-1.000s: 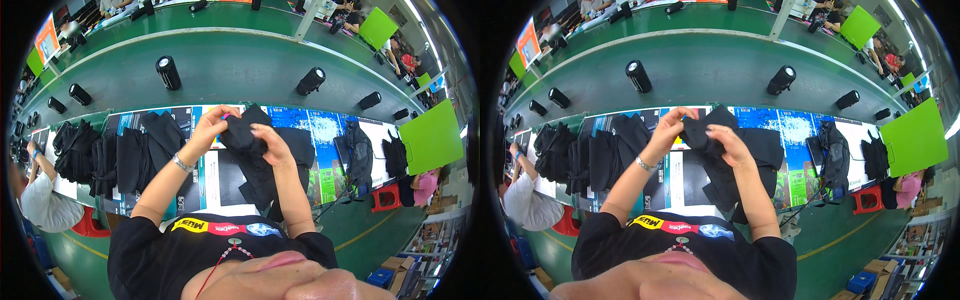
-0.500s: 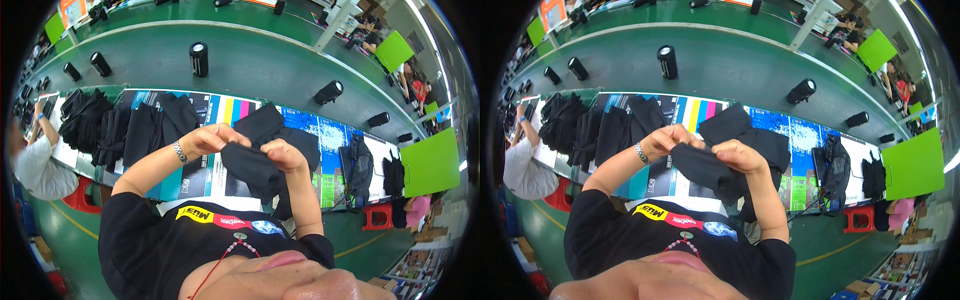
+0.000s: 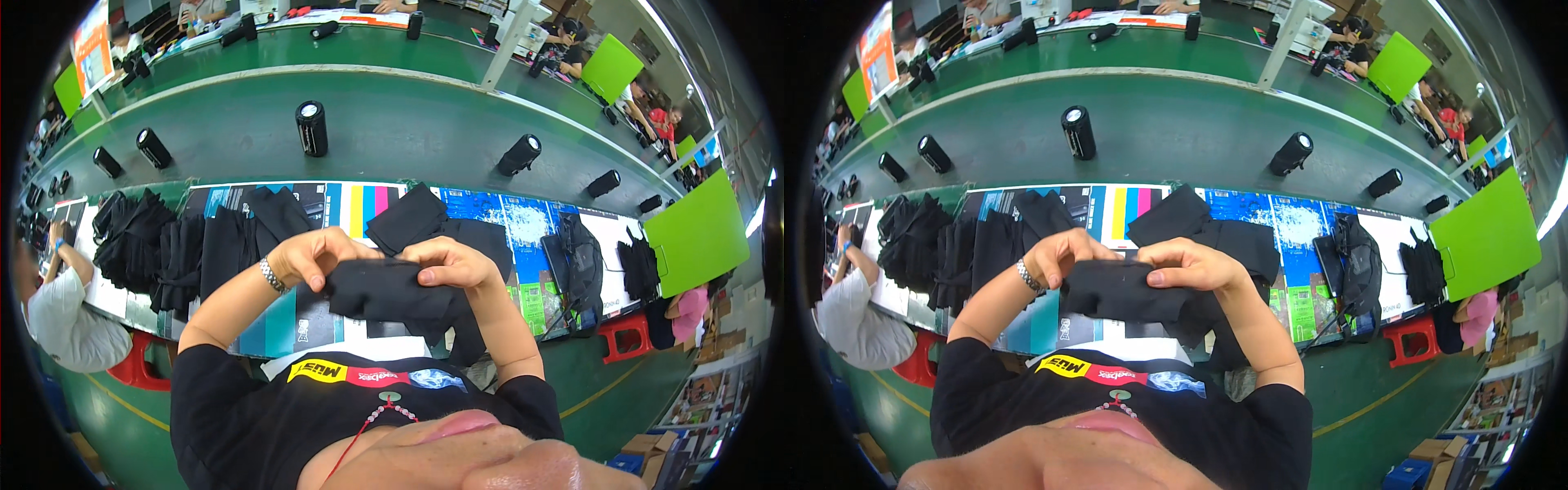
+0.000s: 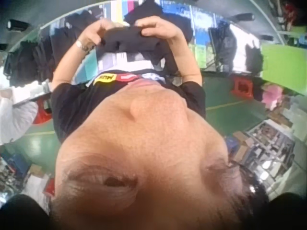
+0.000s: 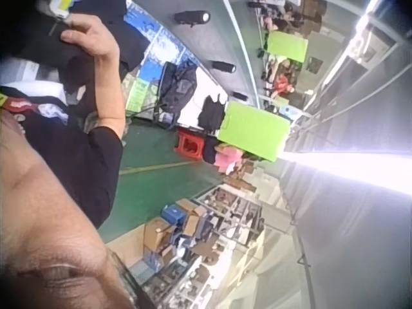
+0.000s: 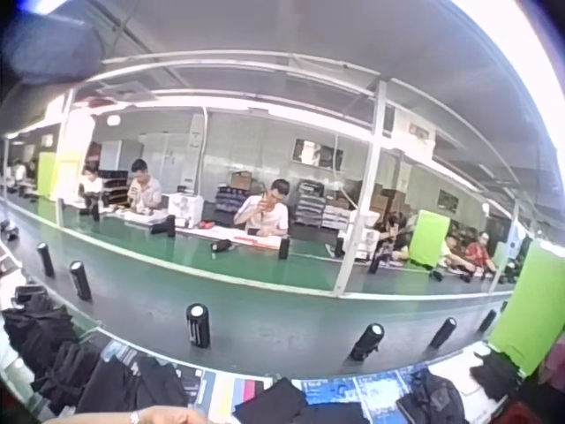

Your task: The person picks up black fabric pieces and black cylindrical components from a table, checking the fit of the fabric over the cylinders, then stacks the fabric pieces.

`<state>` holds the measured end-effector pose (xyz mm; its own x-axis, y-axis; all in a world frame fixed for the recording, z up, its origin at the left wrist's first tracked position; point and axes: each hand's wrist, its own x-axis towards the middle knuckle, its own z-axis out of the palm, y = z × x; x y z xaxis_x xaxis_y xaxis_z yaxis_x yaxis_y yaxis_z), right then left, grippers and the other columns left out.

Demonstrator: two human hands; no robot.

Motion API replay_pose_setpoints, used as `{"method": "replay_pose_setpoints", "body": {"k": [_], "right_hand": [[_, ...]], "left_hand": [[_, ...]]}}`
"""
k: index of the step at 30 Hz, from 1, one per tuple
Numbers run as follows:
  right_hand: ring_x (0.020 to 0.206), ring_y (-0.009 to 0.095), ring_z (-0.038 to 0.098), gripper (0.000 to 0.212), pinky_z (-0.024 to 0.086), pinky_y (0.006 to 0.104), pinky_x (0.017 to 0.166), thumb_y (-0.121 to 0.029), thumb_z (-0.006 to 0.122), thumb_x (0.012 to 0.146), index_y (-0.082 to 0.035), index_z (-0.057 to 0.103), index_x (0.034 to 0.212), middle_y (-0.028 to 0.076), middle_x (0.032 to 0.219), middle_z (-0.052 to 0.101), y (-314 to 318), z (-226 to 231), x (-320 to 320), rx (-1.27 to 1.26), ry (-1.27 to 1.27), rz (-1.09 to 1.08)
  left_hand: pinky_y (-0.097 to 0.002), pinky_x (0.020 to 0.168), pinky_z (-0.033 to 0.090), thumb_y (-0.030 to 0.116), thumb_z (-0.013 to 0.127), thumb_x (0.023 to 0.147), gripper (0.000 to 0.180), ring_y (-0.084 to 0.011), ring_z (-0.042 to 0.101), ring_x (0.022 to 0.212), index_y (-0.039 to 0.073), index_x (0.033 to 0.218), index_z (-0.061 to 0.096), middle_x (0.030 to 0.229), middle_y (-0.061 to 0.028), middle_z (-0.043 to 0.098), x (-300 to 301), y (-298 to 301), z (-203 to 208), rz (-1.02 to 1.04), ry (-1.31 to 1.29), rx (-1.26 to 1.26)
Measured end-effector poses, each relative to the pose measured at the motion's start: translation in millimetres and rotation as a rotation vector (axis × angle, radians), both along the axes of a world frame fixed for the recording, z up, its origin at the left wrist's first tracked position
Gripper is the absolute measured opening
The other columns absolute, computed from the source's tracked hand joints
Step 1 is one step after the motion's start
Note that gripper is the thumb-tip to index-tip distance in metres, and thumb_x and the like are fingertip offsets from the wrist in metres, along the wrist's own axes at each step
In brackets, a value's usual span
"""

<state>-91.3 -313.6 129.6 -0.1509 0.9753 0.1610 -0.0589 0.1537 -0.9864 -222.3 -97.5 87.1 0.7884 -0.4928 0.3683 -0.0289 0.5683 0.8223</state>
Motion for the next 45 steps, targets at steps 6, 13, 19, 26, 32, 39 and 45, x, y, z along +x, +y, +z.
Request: {"method": "replay_pose_setpoints", "body": {"k": [6,13,19,26,32,39,45], "right_hand": [[0.077,0.006,0.044,0.025,0.037,0.0237,0.069,-0.021,0.055,0.095,0.004,0.058,0.091,-0.001,0.08,0.051,6.6,-15.4,-2.6,0.065,0.218,0.413],[0.079,0.007,0.05,0.026,0.039,0.0238,0.07,-0.02,0.054,0.095,0.005,0.059,0.092,0.002,0.082,0.055,-3.4,-4.0,2.6,-0.462,0.112,0.301],[0.08,-0.001,0.049,0.018,0.039,0.0168,0.065,-0.015,0.055,0.096,0.001,0.061,0.103,-0.006,0.088,0.056,0.0,-22.3,-10.6,-0.124,0.322,0.071],[0.057,0.007,0.055,0.026,0.043,0.018,0.049,-0.024,0.053,0.097,0.0,0.063,0.097,0.0,0.074,0.059,7.9,-8.2,1.6,-0.183,0.155,-0.38],[0.083,0.006,0.056,0.029,0.044,0.021,0.076,-0.025,0.054,0.096,0.001,0.066,0.099,0.0,0.087,0.063,23.4,6.4,10.2,-0.265,0.056,-0.489],[0.092,0.009,0.058,0.022,0.045,0.026,0.086,-0.019,0.051,0.095,-0.001,0.059,0.106,0.003,0.095,0.063,78.5,-26.8,44.7,-0.036,0.281,-0.409],[0.078,0.007,0.057,0.013,0.046,0.024,0.069,-0.014,0.058,0.09,-0.008,0.063,0.101,-0.001,0.09,0.062,158.5,-54.2,87.7,-0.069,0.242,-0.842]], "left_hand": [[-0.0377,0.081,0.042,0.037,0.069,0.085,0.048,-0.024,0.055,0.083,-0.009,0.094,0.063,0.086,-0.0138,0.063,14.1,-2.5,-1.7,-0.395,-0.16,0.337],[-0.0368,0.077,0.039,0.032,0.071,0.084,0.039,-0.026,0.052,0.07,-0.002,0.069,0.06,0.071,-0.0102,0.059,10.1,-5.2,8.9,-0.218,-0.098,0.012],[-0.0314,0.078,0.044,0.036,0.069,0.085,0.043,-0.0142,0.054,0.082,-0.004,0.098,0.063,0.084,-0.0078,0.064,11.4,1.2,8.3,-0.297,-0.088,0.609],[-0.0277,0.081,0.045,0.021,0.057,0.094,0.025,-0.0117,0.054,0.088,-0.002,0.101,0.061,0.092,-0.0029,0.062,34.3,3.0,33.2,0.439,-0.052,0.624],[-0.0186,0.068,0.042,0.021,0.065,0.09,0.017,-0.0019,0.05,0.074,0.004,0.088,0.061,0.08,0.0051,0.058,41.9,11.0,49.1,0.432,0.109,0.601],[-0.0202,0.071,0.046,0.023,0.063,0.09,0.017,-0.0045,0.058,0.077,0.007,0.094,0.061,0.082,0.0023,0.062,48.0,43.2,20.5,0.732,0.331,0.012],[-0.021,0.071,0.045,0.017,0.064,0.089,0.019,-0.0059,0.058,0.078,0.001,0.1,0.064,0.085,0.001,0.063,75.6,80.7,-23.2,1.008,0.343,0.113]]}}
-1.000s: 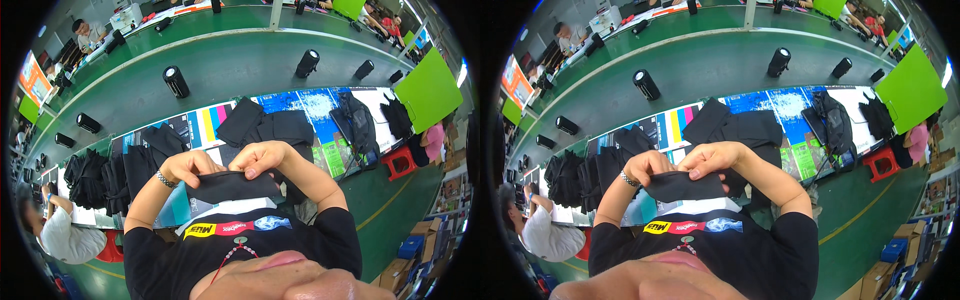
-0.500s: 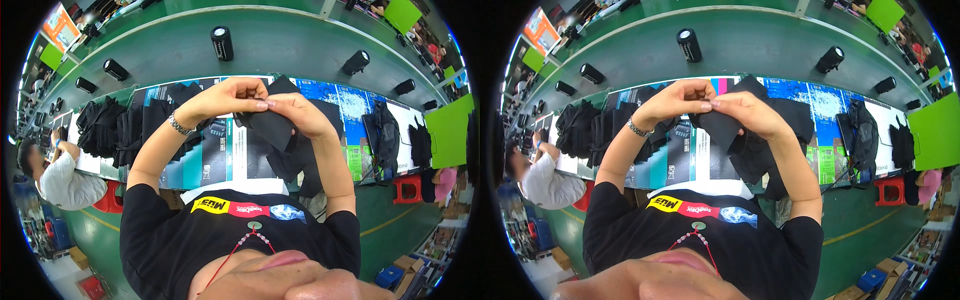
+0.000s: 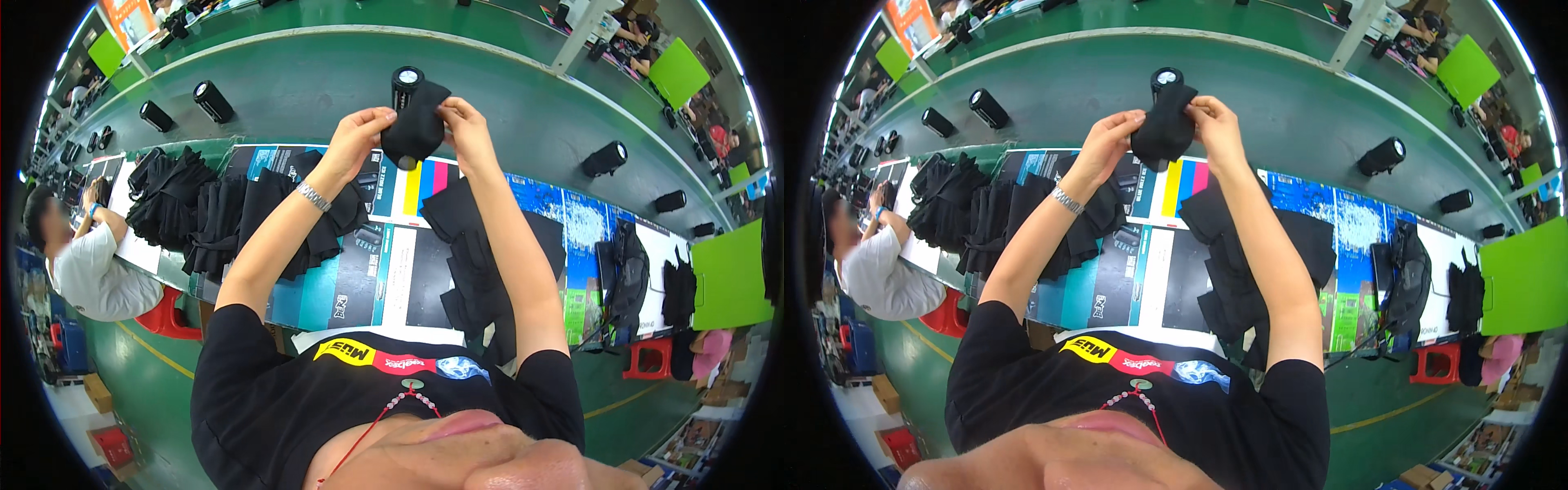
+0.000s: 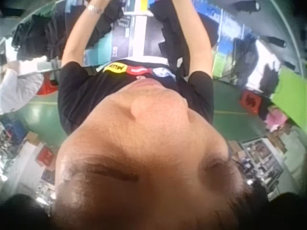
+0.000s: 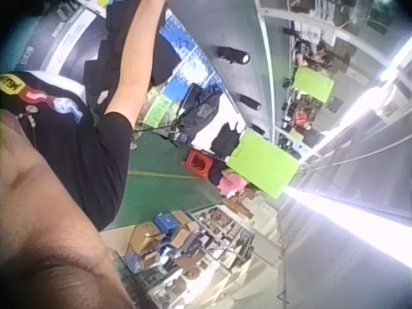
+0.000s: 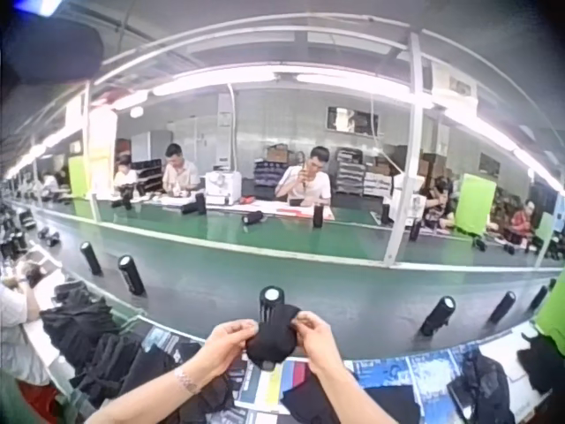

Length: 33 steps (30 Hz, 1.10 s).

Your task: The person picks up black fabric pieces and black cylindrical components from a table, checking the fit of the fabric over the cylinders, then stacks the fabric pieces.

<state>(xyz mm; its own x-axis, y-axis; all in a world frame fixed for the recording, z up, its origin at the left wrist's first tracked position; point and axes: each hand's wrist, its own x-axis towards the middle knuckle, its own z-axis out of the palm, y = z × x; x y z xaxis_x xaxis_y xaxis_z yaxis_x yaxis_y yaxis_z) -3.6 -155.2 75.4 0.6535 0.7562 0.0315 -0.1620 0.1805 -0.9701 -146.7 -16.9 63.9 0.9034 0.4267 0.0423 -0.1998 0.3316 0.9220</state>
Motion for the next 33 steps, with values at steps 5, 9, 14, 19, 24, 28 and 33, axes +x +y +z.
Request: {"method": "replay_pose_setpoints", "body": {"k": [5,9,14,19,24,28,33], "right_hand": [[0.069,0.024,0.062,0.009,0.049,0.0344,0.067,-0.01,0.067,0.08,-0.004,0.069,0.087,0.01,0.08,0.066,77.5,-21.5,47.3,-0.122,-0.629,-0.622],[0.066,0.03,0.061,0.009,0.049,0.0372,0.067,-0.011,0.067,0.079,-0.006,0.069,0.086,0.014,0.079,0.066,110.6,-28.4,64.4,-0.169,-0.745,-0.773],[0.062,0.018,0.058,0.01,0.047,0.0316,0.054,-0.005,0.056,0.083,-0.003,0.065,0.086,0.008,0.074,0.062,99.0,-30.5,106.3,-0.084,0.354,-0.421],[0.051,0.016,0.052,0.019,0.042,0.0299,0.043,-0.002,0.048,0.081,-0.001,0.066,0.087,0.007,0.067,0.059,73.0,-51.2,116.8,-0.342,0.287,-0.462],[0.041,0.014,0.045,0.024,0.034,0.0285,0.037,0.0,0.046,0.078,-0.001,0.069,0.083,0.004,0.057,0.054,74.4,-61.5,114.5,-0.347,0.048,-0.466],[0.041,0.013,0.047,0.023,0.033,0.0287,0.036,-0.001,0.049,0.077,-0.001,0.07,0.085,0.003,0.055,0.053,83.6,-77.2,121.1,-0.303,0.045,-0.425],[0.045,0.012,0.051,0.017,0.038,0.0281,0.04,-0.006,0.055,0.076,-0.001,0.07,0.082,0.004,0.057,0.056,62.9,-97.0,149.4,-0.383,-0.111,-0.415]], "left_hand": [[-0.0203,0.064,0.041,0.015,0.065,0.088,0.018,-0.0061,0.055,0.072,-0.002,0.094,0.065,0.08,0.0001,0.063,71.3,52.1,-16.7,0.292,-0.089,0.058],[-0.0227,0.061,0.041,0.014,0.066,0.086,0.018,-0.0086,0.055,0.068,-0.004,0.088,0.064,0.076,-0.0022,0.062,113.2,87.5,-32.5,0.349,-0.026,0.126],[-0.026,0.06,0.045,0.014,0.064,0.086,0.016,-0.0137,0.059,0.071,-0.002,0.082,0.063,0.076,-0.0064,0.063,151.3,83.1,-46.4,0.266,0.204,-0.026],[-0.0286,0.066,0.048,0.022,0.062,0.088,0.02,-0.0148,0.061,0.079,0.001,0.088,0.064,0.087,-0.0072,0.062,147.0,69.5,-55.5,-0.017,0.328,-0.208],[-0.0342,0.09,0.039,0.05,0.065,0.083,0.049,-0.0154,0.054,0.095,0.002,0.093,0.064,0.098,-0.009,0.062,146.5,87.6,-39.8,-0.034,0.488,0.241],[-0.0311,0.087,0.044,0.046,0.068,0.082,0.047,-0.0157,0.057,0.094,0.002,0.098,0.063,0.097,-0.0086,0.064,172.4,78.5,-26.0,-0.132,0.268,-0.041],[-0.029,0.068,0.053,0.02,0.06,0.088,0.019,-0.0162,0.064,0.073,0.002,0.091,0.063,0.085,-0.0069,0.065,200.7,49.9,-40.5,-0.112,0.269,-0.186]]}}
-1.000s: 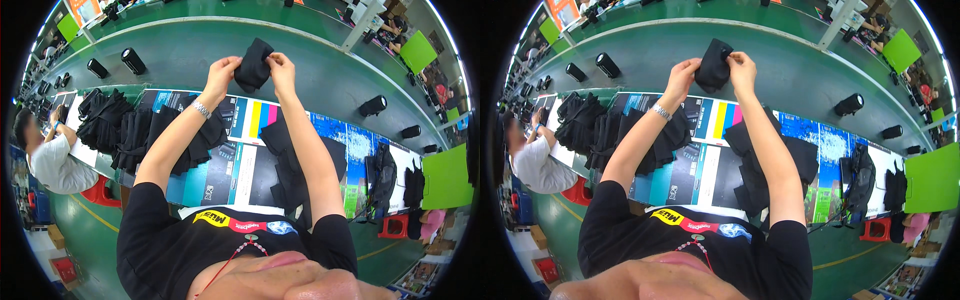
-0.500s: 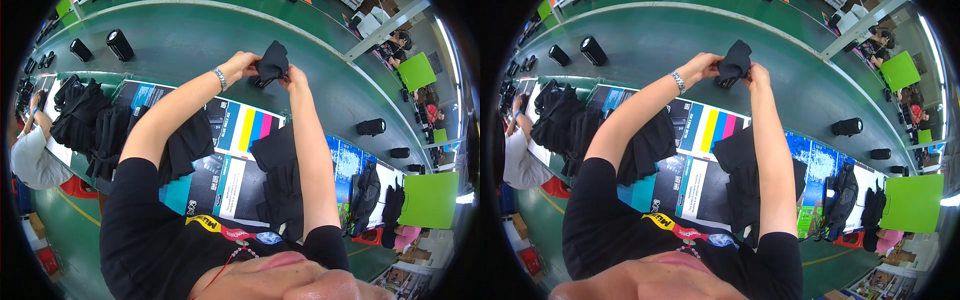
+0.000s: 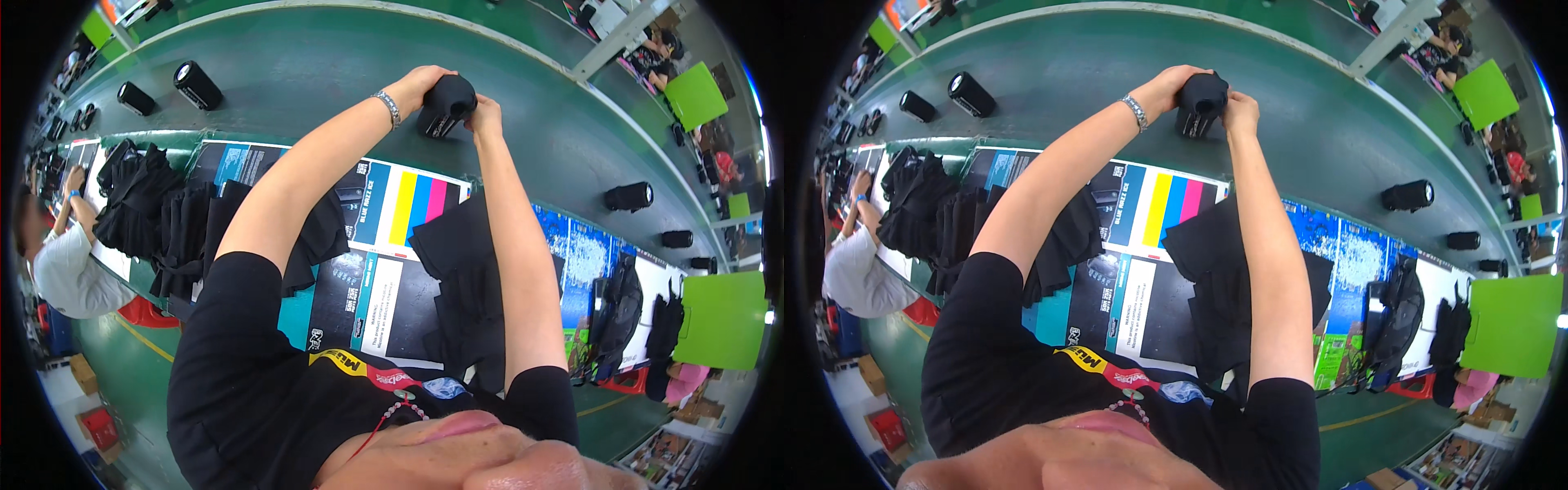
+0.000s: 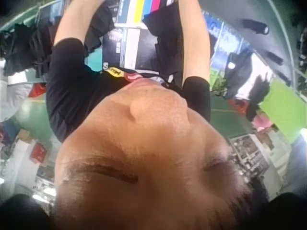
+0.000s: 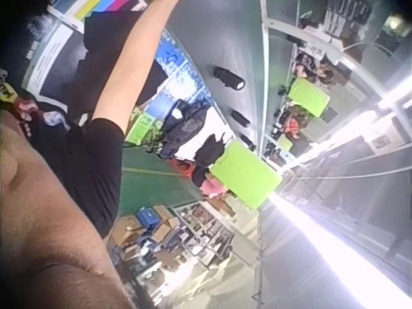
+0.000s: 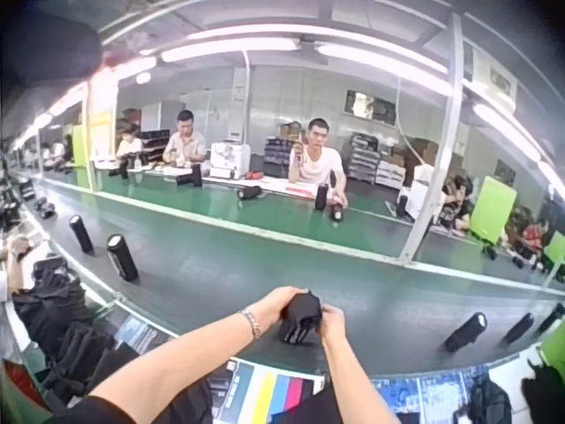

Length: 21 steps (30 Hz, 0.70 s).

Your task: The person picks up black fabric pieces and black cylindrical components from a table, checking the fit of the fabric over the cylinders, then stacks the fabric pieces.

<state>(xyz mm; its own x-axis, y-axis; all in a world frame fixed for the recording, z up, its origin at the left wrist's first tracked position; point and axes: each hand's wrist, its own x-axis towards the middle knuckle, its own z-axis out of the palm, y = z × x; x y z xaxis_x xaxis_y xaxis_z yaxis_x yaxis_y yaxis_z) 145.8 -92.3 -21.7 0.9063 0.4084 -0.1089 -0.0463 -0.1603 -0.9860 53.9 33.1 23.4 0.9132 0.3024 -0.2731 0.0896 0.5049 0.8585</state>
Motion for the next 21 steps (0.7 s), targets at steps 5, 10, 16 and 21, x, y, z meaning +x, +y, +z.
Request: {"method": "replay_pose_setpoints", "body": {"k": [5,10,16,21], "right_hand": [[0.077,0.029,0.068,0.016,0.052,0.0384,0.071,-0.017,0.061,0.077,-0.009,0.072,0.085,0.013,0.079,0.069,-13.4,-11.5,3.8,-0.46,-0.376,-0.023],[0.092,0.034,0.066,0.016,0.051,0.0407,0.08,-0.02,0.06,0.078,-0.014,0.073,0.086,0.014,0.092,0.07,-18.3,-3.8,-9.6,-0.606,-0.409,0.017],[0.092,0.032,0.066,0.016,0.052,0.0408,0.081,-0.022,0.061,0.079,-0.017,0.072,0.089,0.012,0.093,0.07,-25.8,2.2,-20.3,-0.723,-0.496,-0.023],[0.095,0.033,0.065,0.018,0.051,0.042,0.084,-0.023,0.063,0.077,-0.016,0.073,0.09,0.013,0.096,0.069,-50.9,-15.5,-4.5,-0.75,-0.44,-0.049]], "left_hand": [[-0.0312,0.065,0.051,0.014,0.055,0.087,0.017,-0.018,0.063,0.073,0.0,0.086,0.065,0.085,-0.0094,0.066,16.1,-1.7,-39.9,0.167,-0.031,0.09],[-0.0389,0.093,0.039,0.02,0.052,0.09,0.024,-0.0236,0.056,0.105,0.004,0.099,0.068,0.109,-0.0109,0.064,29.7,18.1,-94.0,0.234,0.055,1.068],[-0.0497,0.109,0.02,0.03,0.05,0.092,0.029,-0.026,0.04,0.129,0.016,0.11,0.068,0.128,-0.0089,0.056,31.6,24.3,-121.2,0.461,-0.147,1.469],[-0.0377,0.096,0.041,0.038,0.056,0.09,0.037,-0.0277,0.056,0.111,0.013,0.116,0.064,0.121,-0.0128,0.06,16.2,-30.4,-46.5,0.382,-0.054,0.467]]}}
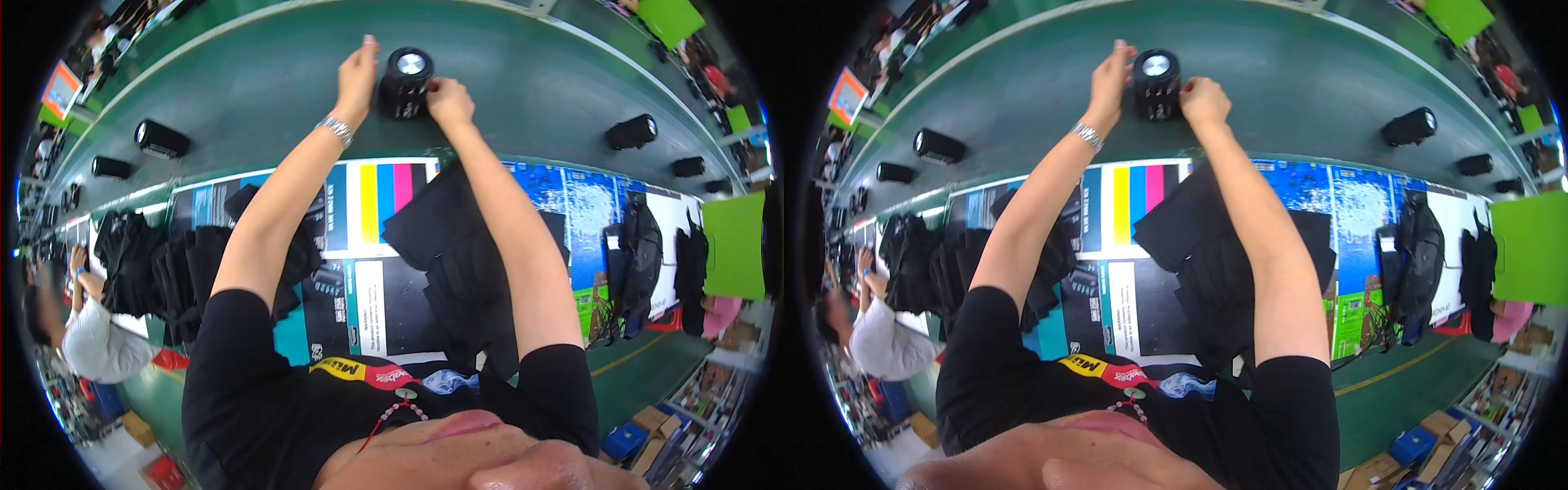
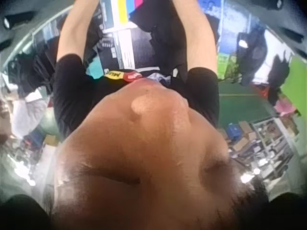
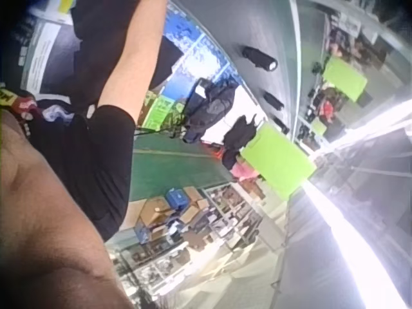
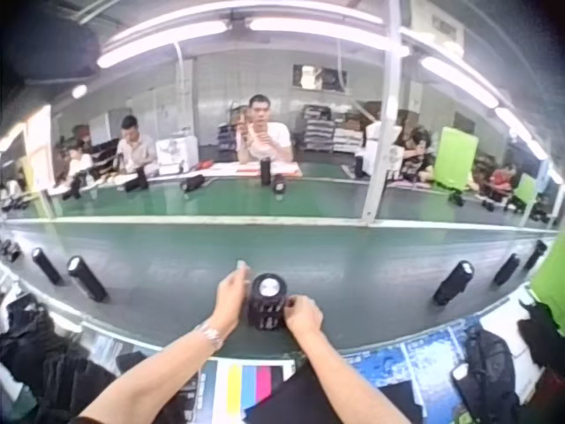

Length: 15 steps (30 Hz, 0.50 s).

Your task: The person picks up black fabric pieces and black cylindrical components from a table, checking the fit of the fabric over the cylinders, then stacks the fabric pieces.

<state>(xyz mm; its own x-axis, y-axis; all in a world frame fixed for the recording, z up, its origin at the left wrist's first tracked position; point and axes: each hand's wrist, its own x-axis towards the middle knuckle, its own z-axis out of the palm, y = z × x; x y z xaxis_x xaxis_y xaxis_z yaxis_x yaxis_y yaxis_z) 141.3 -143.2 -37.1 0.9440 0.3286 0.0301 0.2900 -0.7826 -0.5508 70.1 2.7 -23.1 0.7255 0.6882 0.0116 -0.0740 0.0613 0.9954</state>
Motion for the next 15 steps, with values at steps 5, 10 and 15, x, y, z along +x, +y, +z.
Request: {"method": "replay_pose_setpoints", "body": {"k": [5,10,15], "right_hand": [[0.088,0.035,0.066,0.016,0.052,0.0449,0.077,-0.022,0.062,0.081,-0.012,0.07,0.089,0.015,0.092,0.068,5.7,10.3,-12.4,0.039,-0.189,0.103],[0.08,0.036,0.066,0.031,0.053,0.0451,0.075,-0.037,0.063,0.085,-0.006,0.068,0.088,0.016,0.088,0.067,-7.2,30.3,-29.2,0.191,-0.119,0.067],[0.09,0.023,0.061,0.07,0.052,0.0389,0.082,-0.055,0.069,0.079,0.003,0.053,0.114,0.01,0.096,0.061,5.7,54.0,-68.5,1.267,0.942,0.272]], "left_hand": [[-0.035,0.082,0.05,0.043,0.067,0.082,0.049,-0.0283,0.062,0.096,0.007,0.115,0.061,0.115,-0.0123,0.061,-42.1,-16.1,74.8,-0.228,-0.076,0.968],[-0.0372,0.078,0.052,0.044,0.076,0.072,0.056,-0.0315,0.065,0.089,0.005,0.11,0.061,0.095,-0.0153,0.065,-53.0,-3.7,82.3,-0.144,0.04,1.14],[-0.0305,0.072,0.055,0.033,0.07,0.085,0.044,-0.0169,0.064,0.086,-0.004,0.106,0.06,0.101,-0.0103,0.064,-91.1,-2.1,72.9,-0.065,-0.073,0.01]]}}
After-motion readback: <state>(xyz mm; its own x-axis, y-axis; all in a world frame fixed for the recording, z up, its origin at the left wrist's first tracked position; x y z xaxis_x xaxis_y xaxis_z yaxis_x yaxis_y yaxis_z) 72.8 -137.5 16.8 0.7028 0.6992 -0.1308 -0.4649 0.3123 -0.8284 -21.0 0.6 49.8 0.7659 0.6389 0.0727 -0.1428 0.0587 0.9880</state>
